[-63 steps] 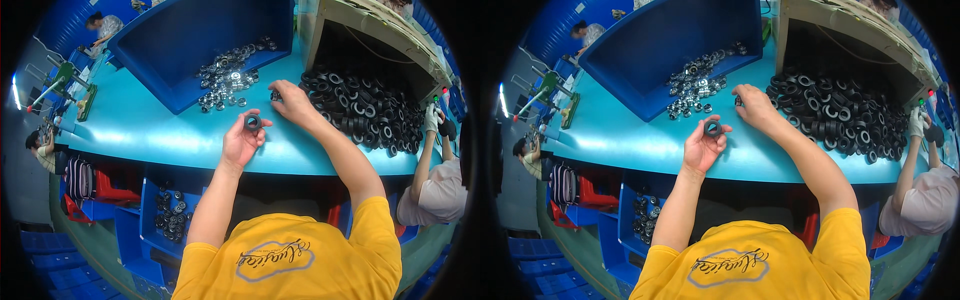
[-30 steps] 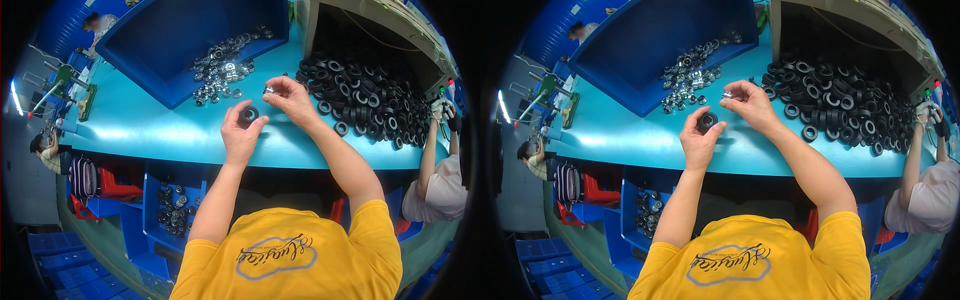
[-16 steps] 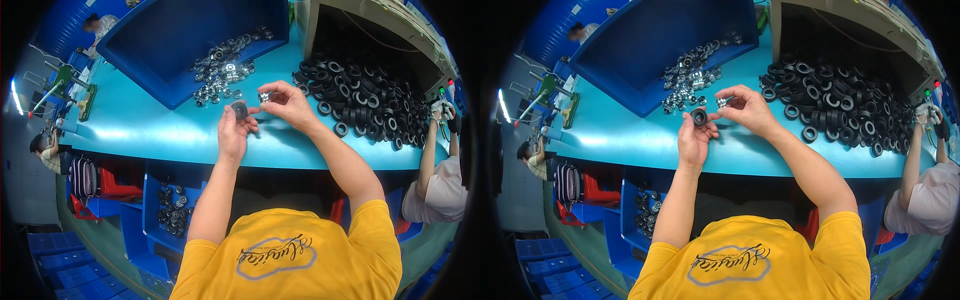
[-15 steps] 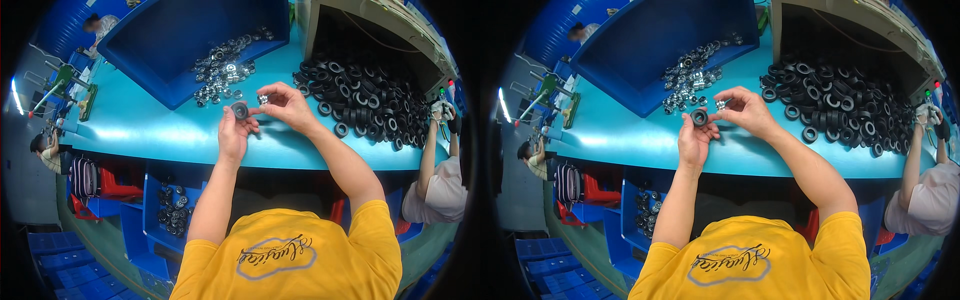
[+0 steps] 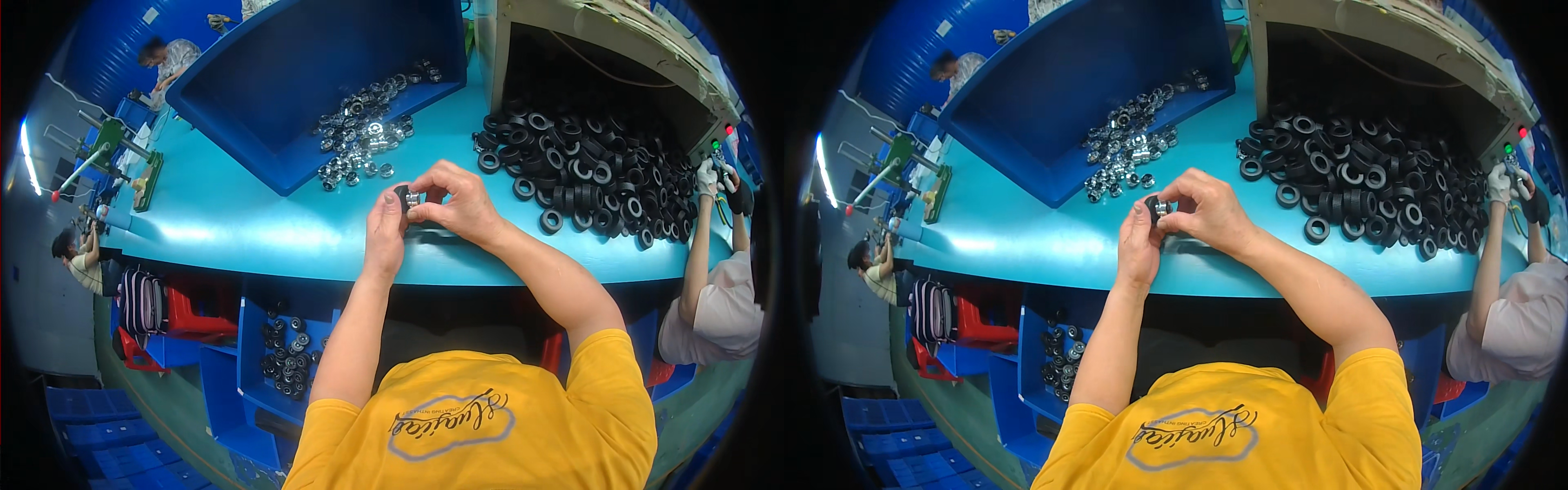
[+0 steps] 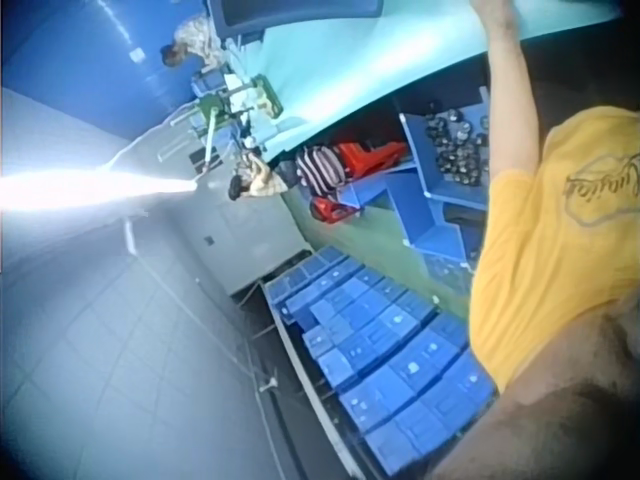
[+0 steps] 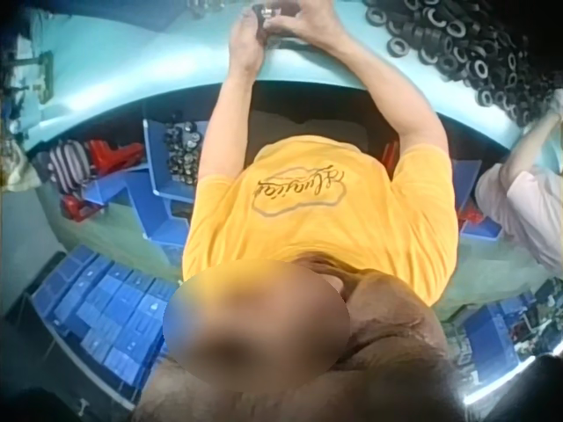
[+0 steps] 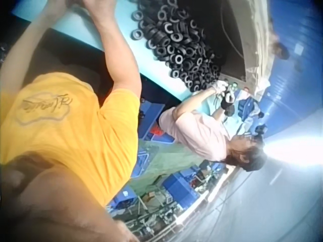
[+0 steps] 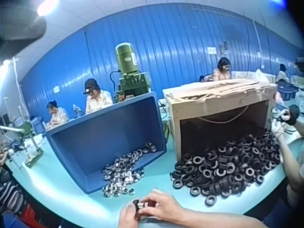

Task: Manually inserting metal bearings into small black rubber wheels at a factory workstation.

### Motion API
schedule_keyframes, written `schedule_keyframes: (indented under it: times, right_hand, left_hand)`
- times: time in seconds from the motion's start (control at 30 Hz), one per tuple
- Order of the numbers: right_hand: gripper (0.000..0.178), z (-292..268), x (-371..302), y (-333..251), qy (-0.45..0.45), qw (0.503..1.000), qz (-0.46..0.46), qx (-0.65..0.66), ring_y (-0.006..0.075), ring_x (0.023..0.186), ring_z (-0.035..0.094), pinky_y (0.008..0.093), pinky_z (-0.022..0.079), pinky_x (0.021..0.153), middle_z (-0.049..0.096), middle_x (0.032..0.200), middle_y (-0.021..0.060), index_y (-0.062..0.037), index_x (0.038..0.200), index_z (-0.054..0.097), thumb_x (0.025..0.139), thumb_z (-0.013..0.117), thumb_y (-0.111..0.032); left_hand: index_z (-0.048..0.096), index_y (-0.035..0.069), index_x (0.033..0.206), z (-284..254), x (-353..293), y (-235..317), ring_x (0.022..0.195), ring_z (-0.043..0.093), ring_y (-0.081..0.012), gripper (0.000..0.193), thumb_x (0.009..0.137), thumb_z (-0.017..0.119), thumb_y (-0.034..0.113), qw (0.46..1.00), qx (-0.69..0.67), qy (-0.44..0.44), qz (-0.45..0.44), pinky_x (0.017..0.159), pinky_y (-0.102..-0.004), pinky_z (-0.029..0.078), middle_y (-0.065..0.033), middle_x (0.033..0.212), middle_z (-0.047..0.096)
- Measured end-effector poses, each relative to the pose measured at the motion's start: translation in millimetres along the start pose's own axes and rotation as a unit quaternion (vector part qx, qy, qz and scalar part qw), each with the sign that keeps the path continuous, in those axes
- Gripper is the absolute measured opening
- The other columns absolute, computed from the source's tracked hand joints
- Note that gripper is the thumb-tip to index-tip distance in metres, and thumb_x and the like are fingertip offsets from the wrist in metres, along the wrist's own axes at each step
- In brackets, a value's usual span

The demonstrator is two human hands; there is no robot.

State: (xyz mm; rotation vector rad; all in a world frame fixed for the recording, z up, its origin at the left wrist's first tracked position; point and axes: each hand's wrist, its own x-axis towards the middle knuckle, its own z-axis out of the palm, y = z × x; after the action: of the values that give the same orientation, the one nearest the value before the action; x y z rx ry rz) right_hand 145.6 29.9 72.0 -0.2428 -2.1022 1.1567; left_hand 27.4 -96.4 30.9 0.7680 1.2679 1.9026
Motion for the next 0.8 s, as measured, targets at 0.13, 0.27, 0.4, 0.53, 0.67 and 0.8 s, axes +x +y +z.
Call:
schedule_keyframes:
  times: [0.13,0.27,0.4,0.53,0.67,0.8]
  right_hand:
    - [0.033,3.8,-3.2,4.3,0.004,0.999,-0.010,-0.036,0.0181,0.076,0.067,0.0321,0.057,0.068,0.066,0.093,0.0064,-0.0048,0.100,0.075,0.072,0.092,-0.011]
    - [0.030,6.2,-5.1,3.2,0.005,0.998,-0.016,-0.069,0.0210,0.077,0.068,0.0345,0.059,0.070,0.063,0.092,0.0069,-0.0051,0.099,0.075,0.074,0.089,-0.011]
    - [0.030,9.0,-5.4,5.8,0.005,0.994,-0.039,-0.100,0.0225,0.080,0.070,0.0358,0.060,0.071,0.063,0.093,0.0073,-0.0051,0.102,0.074,0.076,0.087,-0.009]
    - [0.036,1.9,-1.4,-0.2,-0.047,0.999,0.003,-0.001,0.0205,0.086,0.069,0.0343,0.060,0.077,0.065,0.097,0.0069,-0.0072,0.114,0.075,0.079,0.086,-0.010]
    - [0.042,-4.3,0.3,15.9,-0.070,0.990,0.102,0.064,0.0182,0.098,0.067,0.0325,0.058,0.086,0.065,0.111,0.0079,-0.0095,0.132,0.073,0.091,0.082,-0.019]
    - [0.041,0.9,-1.5,24.1,-0.098,0.986,0.126,0.055,0.0207,0.098,0.069,0.0351,0.058,0.087,0.070,0.113,0.0118,-0.0078,0.128,0.075,0.094,0.080,-0.029]
  left_hand:
    - [0.060,-0.005,0.136,-9.2,2.0,-6.3,0.113,0.065,-0.0162,0.052,0.115,0.048,0.041,0.999,-0.005,-0.025,-0.026,0.100,-0.0320,0.052,-0.0085,0.123,0.067]
    - [0.061,-0.005,0.137,0.0,-0.6,1.8,0.114,0.065,-0.0170,0.049,0.114,0.051,0.036,0.999,-0.026,-0.036,-0.020,0.102,-0.0322,0.052,-0.0097,0.125,0.068]
    - [0.058,-0.006,0.139,1.4,0.1,-3.6,0.115,0.067,-0.0193,0.049,0.112,0.057,0.035,0.995,0.086,-0.043,0.030,0.099,-0.0326,0.055,-0.0125,0.126,0.068]
    - [0.057,-0.003,0.139,-3.9,-0.4,-1.9,0.112,0.069,-0.0220,0.044,0.111,0.059,0.030,0.999,-0.023,-0.024,-0.006,0.098,-0.0370,0.058,-0.0121,0.121,0.068]
    - [0.055,-0.001,0.139,-10.4,-1.8,-3.8,0.108,0.070,-0.0237,0.042,0.111,0.058,0.030,0.995,-0.093,-0.022,-0.011,0.097,-0.0408,0.060,-0.0118,0.120,0.068]
    - [0.056,0.002,0.137,-9.8,-0.7,-6.9,0.108,0.070,-0.0247,0.039,0.110,0.059,0.031,0.996,-0.082,-0.022,-0.001,0.094,-0.0425,0.062,-0.0123,0.118,0.068]
